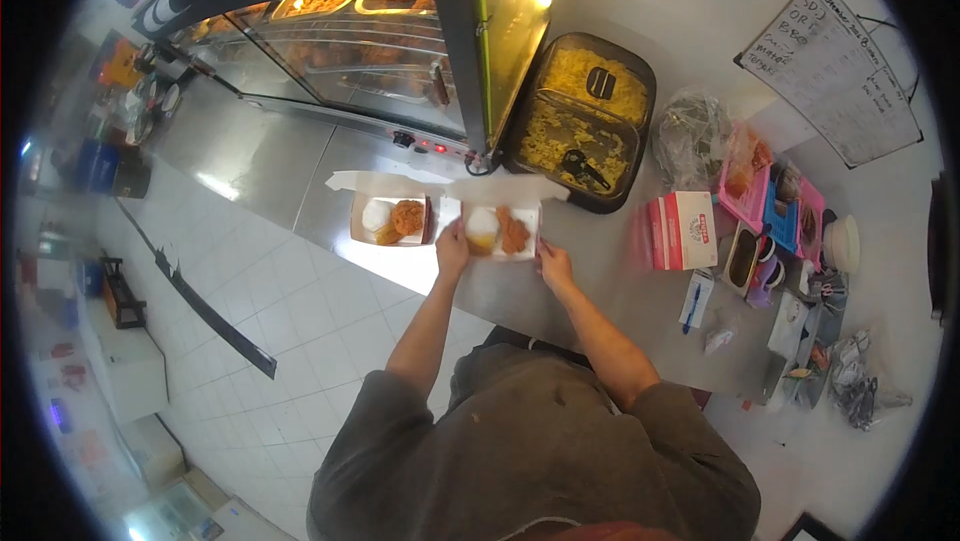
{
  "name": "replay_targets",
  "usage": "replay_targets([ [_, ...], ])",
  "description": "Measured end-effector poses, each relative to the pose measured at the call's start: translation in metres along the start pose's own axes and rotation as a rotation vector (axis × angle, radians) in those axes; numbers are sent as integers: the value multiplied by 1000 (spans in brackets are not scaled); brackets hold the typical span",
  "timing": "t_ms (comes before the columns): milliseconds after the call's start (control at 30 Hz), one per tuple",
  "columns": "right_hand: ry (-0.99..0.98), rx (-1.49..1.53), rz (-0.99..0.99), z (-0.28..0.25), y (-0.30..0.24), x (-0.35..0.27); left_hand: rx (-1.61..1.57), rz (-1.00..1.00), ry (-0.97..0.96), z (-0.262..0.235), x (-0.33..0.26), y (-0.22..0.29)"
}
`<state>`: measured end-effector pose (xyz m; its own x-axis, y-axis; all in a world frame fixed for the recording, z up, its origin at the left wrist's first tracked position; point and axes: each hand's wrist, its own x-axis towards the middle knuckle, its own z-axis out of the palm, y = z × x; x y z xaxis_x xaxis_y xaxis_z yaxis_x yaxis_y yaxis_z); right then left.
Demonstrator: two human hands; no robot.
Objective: The person prepares a food order by scooping sauce into a small plastic bag and placing it into a takeaway container. They then use tongs to add fried chicken pieces from a heated display case into the container. Finally, they place the container into a branded box, seal it, and place it into a larger plastic bag.
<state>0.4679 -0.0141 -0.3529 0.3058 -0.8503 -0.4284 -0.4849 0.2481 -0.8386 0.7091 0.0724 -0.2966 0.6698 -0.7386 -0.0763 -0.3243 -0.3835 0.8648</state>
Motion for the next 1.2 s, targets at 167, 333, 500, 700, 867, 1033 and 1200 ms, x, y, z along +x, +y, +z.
replay_targets([
  [167,200,225,108,-64,42,-92,-127,-13,-230,42,-86,9],
  [333,638,-93,-201,-145,95,-92,-399,-149,-76,60,-102,62],
  [500,241,-266,-531,-208,-98,-86,-226,425,-213,38,-34,143],
  [700,-124,-753,-264,-180,-56,-100,436,369,-975,52,-80,138],
  [867,618,-319,-454,-117,6,-109,364,427,-91,73,-143,118],
  [1033,206,30,-113,-111,54,-75,50,8,-202,94,-146,59],
  [1200,59,273,-71,-151,40,-72,-288,-56,-310,60,-139,85],
])
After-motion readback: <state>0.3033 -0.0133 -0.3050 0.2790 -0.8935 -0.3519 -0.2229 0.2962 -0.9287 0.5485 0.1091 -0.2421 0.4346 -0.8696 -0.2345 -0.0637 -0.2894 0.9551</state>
